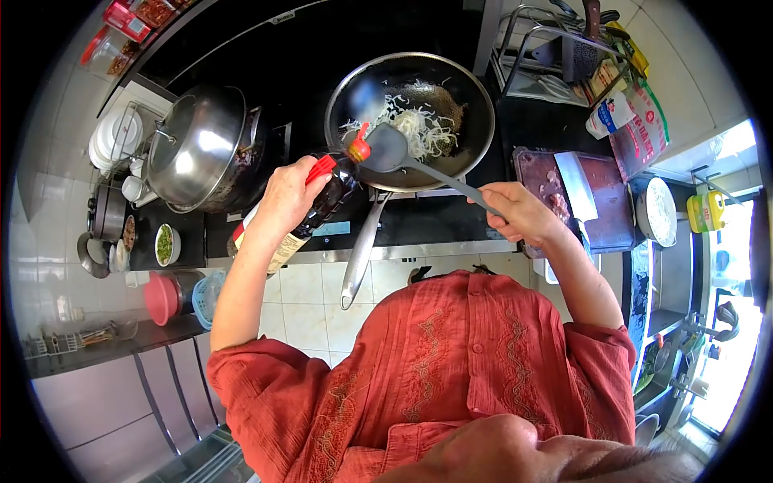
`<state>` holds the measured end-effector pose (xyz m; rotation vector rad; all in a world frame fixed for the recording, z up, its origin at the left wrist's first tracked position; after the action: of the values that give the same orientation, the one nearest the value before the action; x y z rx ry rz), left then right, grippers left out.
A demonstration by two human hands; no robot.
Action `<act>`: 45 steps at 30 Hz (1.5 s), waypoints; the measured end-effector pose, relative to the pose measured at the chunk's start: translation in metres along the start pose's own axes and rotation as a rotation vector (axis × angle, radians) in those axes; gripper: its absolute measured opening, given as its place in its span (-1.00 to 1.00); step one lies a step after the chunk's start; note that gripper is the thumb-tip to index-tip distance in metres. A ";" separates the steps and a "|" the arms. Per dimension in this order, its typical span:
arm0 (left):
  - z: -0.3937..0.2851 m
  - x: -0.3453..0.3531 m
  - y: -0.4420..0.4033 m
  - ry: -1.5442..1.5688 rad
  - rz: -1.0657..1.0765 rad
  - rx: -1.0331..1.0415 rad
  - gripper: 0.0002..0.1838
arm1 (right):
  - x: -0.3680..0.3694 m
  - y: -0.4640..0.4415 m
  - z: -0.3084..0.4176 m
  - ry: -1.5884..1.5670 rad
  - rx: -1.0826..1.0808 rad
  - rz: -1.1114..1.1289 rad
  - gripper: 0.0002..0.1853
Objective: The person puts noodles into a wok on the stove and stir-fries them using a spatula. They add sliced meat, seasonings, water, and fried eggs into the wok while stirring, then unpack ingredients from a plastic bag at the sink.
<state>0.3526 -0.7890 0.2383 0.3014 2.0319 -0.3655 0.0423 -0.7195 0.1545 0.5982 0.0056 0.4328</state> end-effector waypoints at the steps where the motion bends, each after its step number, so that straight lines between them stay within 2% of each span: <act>1: -0.001 0.000 0.000 0.000 0.000 0.000 -0.79 | 0.000 0.000 0.000 0.003 -0.001 0.001 -0.68; 19: -0.010 0.000 -0.003 -0.041 0.022 0.033 -0.79 | 0.001 0.007 -0.006 0.003 -0.014 -0.004 -0.66; 27: -0.004 -0.010 -0.003 0.068 -0.031 -0.095 -0.79 | -0.011 0.015 -0.002 -0.030 0.004 -0.071 -0.66; 29: -0.006 -0.016 -0.002 0.089 -0.053 -0.115 -0.78 | -0.021 0.015 0.004 0.010 -0.031 -0.166 -0.70; 30: -0.004 -0.019 -0.002 0.101 -0.083 -0.122 -0.78 | -0.027 0.014 0.013 0.298 -0.141 -0.311 -0.71; 31: -0.002 -0.023 -0.001 0.113 -0.113 -0.130 -0.77 | -0.029 0.012 0.011 0.300 -0.141 -0.310 -0.71; 33: 0.000 -0.029 0.001 0.104 -0.172 -0.085 -0.78 | -0.024 0.030 0.044 1.018 -0.598 -0.620 -0.71; 34: 0.002 -0.033 0.003 0.159 -0.174 -0.146 -0.76 | -0.023 0.033 0.048 1.022 -0.465 -0.614 -0.69; 35: 0.005 -0.035 0.006 0.213 -0.176 -0.206 -0.75 | -0.024 0.033 0.049 1.025 -0.467 -0.613 -0.69; 36: 0.005 -0.036 0.007 0.207 -0.211 -0.138 -0.79 | -0.024 0.033 0.052 1.100 -0.491 -0.650 -0.69; 38: 0.007 -0.039 0.012 0.275 -0.210 -0.158 -0.79 | -0.022 0.034 0.055 1.176 -0.516 -0.687 -0.69; 40: 0.003 -0.046 0.019 0.356 -0.217 -0.209 -0.81 | -0.022 0.032 0.055 1.273 -0.428 -0.697 -0.68; 43: 0.011 -0.056 0.029 0.501 -0.285 -0.223 -0.78 | -0.013 0.037 0.054 1.301 -0.557 -0.685 -0.72; 45: 0.006 -0.065 0.035 0.502 -0.328 -0.195 -0.77 | -0.013 0.028 0.049 1.348 -0.542 -0.696 -0.71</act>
<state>0.3999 -0.7632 0.2886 -0.0763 2.5991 -0.3079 0.0254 -0.7308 0.2091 -0.3286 1.3060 0.0716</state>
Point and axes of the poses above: each hand's wrist, its own y-axis away from the middle knuckle, its own x-axis out of the palm, z = x × y, the point moved 7 cm from there along -y, towards the middle knuckle, and after that the axes turned 2 degrees about y, right-handed, at the moved point
